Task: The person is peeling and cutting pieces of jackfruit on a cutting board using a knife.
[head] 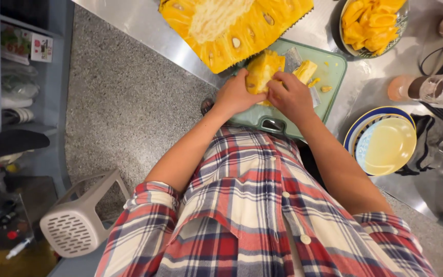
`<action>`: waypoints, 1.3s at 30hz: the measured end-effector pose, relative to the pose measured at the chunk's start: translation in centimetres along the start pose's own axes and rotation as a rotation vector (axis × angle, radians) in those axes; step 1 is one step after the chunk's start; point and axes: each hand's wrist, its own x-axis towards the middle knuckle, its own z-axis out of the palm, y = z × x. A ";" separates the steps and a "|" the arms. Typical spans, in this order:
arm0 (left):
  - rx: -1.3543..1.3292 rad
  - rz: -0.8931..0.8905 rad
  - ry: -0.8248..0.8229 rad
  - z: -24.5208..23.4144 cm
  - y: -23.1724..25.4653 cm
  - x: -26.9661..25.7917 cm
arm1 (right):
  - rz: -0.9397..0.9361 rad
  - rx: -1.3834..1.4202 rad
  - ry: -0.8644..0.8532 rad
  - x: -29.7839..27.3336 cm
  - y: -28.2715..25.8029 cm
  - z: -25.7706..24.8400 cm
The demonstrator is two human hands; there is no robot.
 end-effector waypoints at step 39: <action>-0.059 0.056 -0.007 -0.4 -0.7 0.9 | 0.190 0.146 0.098 0.9 -0.2 -0.6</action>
